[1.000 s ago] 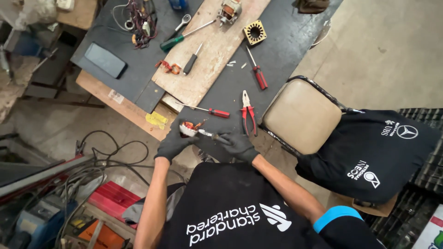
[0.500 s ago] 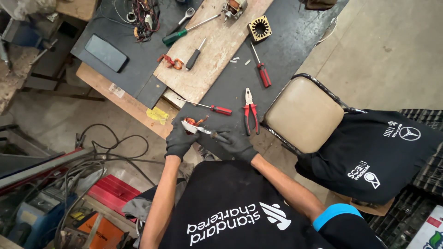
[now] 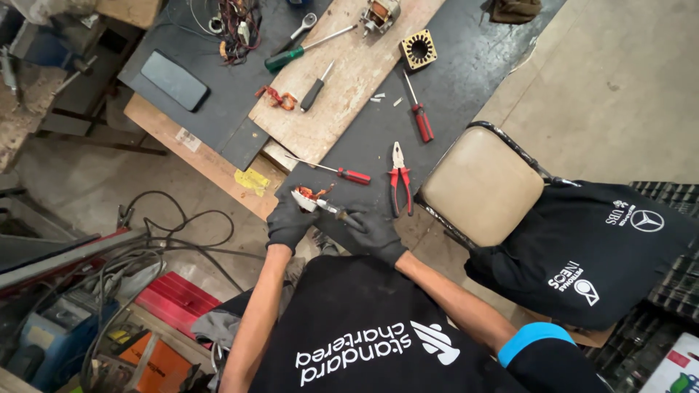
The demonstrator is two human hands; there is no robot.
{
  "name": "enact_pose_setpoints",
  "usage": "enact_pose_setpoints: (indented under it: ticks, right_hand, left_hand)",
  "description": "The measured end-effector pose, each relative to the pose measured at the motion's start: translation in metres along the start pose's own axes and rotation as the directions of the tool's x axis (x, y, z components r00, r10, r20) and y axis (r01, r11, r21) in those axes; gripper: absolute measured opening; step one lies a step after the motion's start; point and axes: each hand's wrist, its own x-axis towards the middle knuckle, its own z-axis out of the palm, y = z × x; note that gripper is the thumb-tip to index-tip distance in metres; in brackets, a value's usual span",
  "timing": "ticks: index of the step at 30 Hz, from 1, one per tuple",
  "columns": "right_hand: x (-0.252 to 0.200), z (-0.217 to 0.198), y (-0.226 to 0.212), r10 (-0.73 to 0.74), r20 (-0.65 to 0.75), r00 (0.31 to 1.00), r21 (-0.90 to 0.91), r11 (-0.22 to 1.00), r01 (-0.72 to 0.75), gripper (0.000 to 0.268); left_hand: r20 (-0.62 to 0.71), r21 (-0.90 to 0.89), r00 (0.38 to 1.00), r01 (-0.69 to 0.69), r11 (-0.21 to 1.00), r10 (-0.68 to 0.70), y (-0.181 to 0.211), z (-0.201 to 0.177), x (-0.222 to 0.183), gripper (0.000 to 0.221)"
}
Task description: Repairing an electrical stator by cutting and stripping wires using pliers at a workbench
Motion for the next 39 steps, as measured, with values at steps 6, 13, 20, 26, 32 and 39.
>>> enact_pose_setpoints:
  ticks: [6, 13, 20, 26, 32, 39]
  right_hand:
    - [0.001, 0.003, -0.004, -0.03, 0.051, 0.998, -0.182, 0.982, 0.039, 0.018]
    - [-0.014, 0.044, 0.017, 0.135, 0.016, 0.991, -0.567, 0.817, -0.102, 0.034]
    - [0.016, 0.041, -0.014, 0.416, 0.028, 0.909, -0.609, 0.728, -0.314, 0.05]
    - [0.009, 0.049, 0.023, 0.319, 0.076, 0.945, -0.536, 0.812, -0.231, 0.05]
    - [-0.016, 0.059, 0.117, 0.177, 0.218, 0.96, -0.559, 0.829, -0.026, 0.063]
    - [-0.041, 0.09, 0.2, -0.062, 0.152, 0.986, -0.604, 0.784, 0.142, 0.065]
  left_hand:
    - [-0.023, 0.016, 1.0, -0.006, 1.0, 0.006, -0.002, 0.003, -0.002, 0.081]
    - [-0.105, 0.096, 0.995, 0.016, 0.995, -0.006, -0.005, 0.016, 0.006, 0.078]
    - [-0.196, 0.069, 0.976, -0.084, 0.994, 0.096, 0.003, 0.013, 0.001, 0.079]
    - [-0.219, 0.108, 0.963, -0.139, 0.984, 0.16, -0.003, 0.019, 0.009, 0.078]
    - [-0.227, 0.113, 0.964, -0.114, 0.987, 0.137, 0.005, 0.017, 0.006, 0.081]
    - [-0.215, 0.094, 0.97, -0.099, 0.991, 0.118, -0.02, 0.033, 0.019, 0.082]
